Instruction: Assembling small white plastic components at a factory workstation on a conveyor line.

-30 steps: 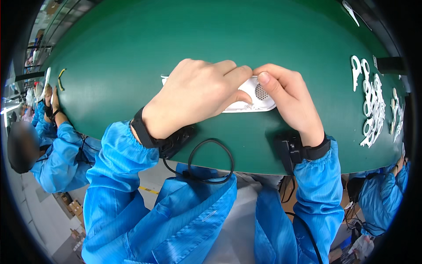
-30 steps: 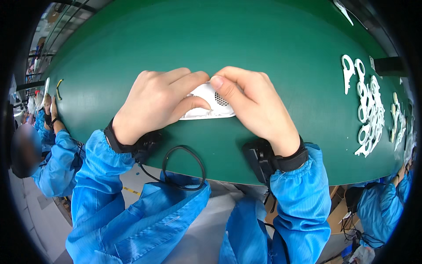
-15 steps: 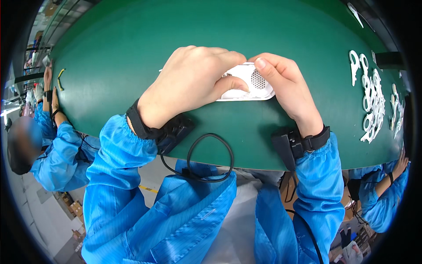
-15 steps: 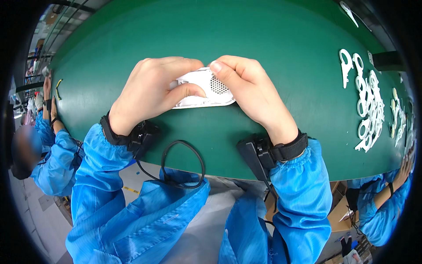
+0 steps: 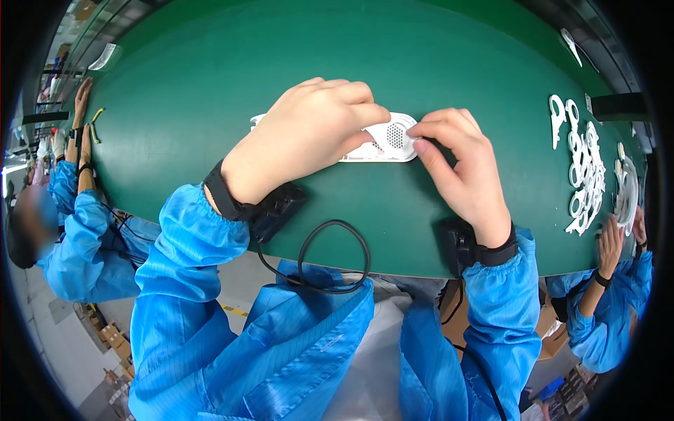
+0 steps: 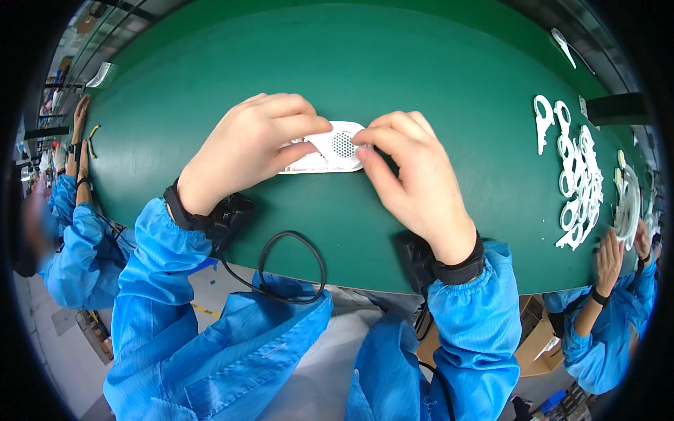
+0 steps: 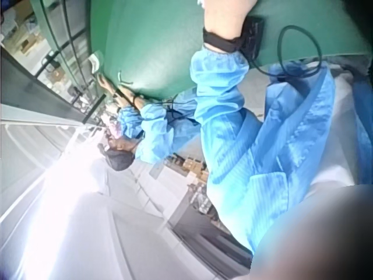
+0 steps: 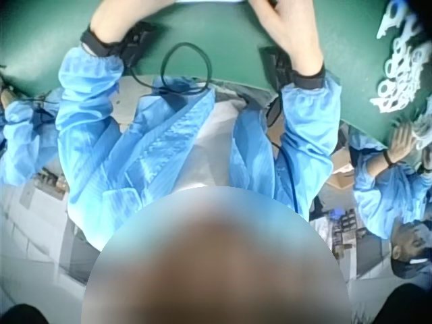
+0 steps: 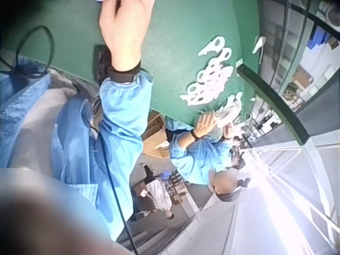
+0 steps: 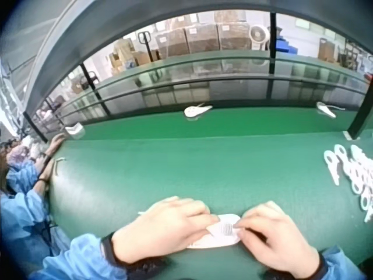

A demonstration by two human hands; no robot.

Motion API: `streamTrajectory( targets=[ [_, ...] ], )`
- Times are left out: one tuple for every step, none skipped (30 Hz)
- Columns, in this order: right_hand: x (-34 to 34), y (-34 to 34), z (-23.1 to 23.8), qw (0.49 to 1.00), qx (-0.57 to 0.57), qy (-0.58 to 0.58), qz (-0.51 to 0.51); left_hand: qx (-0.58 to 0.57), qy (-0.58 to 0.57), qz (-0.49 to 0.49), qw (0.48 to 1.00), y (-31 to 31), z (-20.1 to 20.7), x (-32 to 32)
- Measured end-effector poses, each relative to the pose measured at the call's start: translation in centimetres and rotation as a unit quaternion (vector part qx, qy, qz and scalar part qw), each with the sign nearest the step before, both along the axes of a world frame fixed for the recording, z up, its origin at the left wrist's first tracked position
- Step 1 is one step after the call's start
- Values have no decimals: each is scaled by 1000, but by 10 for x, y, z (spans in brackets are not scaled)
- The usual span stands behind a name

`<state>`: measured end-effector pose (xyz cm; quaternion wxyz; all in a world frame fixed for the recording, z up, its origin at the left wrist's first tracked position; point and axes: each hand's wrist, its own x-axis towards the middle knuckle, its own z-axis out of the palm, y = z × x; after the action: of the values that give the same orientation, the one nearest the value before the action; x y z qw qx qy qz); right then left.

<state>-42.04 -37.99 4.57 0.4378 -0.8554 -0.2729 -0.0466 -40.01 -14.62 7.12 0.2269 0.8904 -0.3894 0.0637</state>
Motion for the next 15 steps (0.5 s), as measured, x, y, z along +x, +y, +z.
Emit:
streamTrajectory(
  targets=[
    [-1, 2, 1, 1000, -1, 0, -2, -1, 0, -2, 1000, 0, 0, 1],
    [-3, 4, 2, 1000, -4, 4, 3, 0, -9, -10, 1000, -1, -1, 1],
    [-5, 6, 3, 1000, -6, 8, 7, 2, -17, -19, 1000, -1, -2, 1],
    [-5, 7, 3, 1000, -17, -1, -3, 1, -18, -20, 1000, 0, -4, 2],
    [-5, 8, 4, 1000, -18, -2, -5, -18, -33, -20, 999, 0, -5, 2],
    [-6, 8, 5, 1000, -11, -2, 5, -37, -47, -21, 998, 0, -6, 2],
    [-6, 9, 6, 1000, -5, -2, 14, -38, -47, -23, 998, 0, -6, 3],
    [-7, 11, 5, 999, -22, -30, 12, -38, -45, -19, 998, -1, -6, 3],
    [-8, 13, 2, 999, -24, -30, 10, -37, -42, -16, 998, -1, -6, 4],
    [-10, 16, 0, 998, -42, -49, -18, -39, -43, -17, 998, -1, -6, 6],
    [-11, 20, 0, 995, -61, -68, -45, -32, -44, -14, 998, -1, -6, 7],
    [-12, 24, 2, 990, -96, -92, -56, -27, -44, -12, 999, -1, -6, 9],
    [-15, 31, 2, 990, -97, -92, -54, -28, -44, -10, 999, 1, -6, 9],
    [-21, 35, 4, 984, -117, -99, -93, -9, -39, -6, 999, -3, -2, 9],
    [-27, 38, 5, 976, -137, -106, -132, 11, -34, -1, 999, -6, 1, 10]
  ],
)
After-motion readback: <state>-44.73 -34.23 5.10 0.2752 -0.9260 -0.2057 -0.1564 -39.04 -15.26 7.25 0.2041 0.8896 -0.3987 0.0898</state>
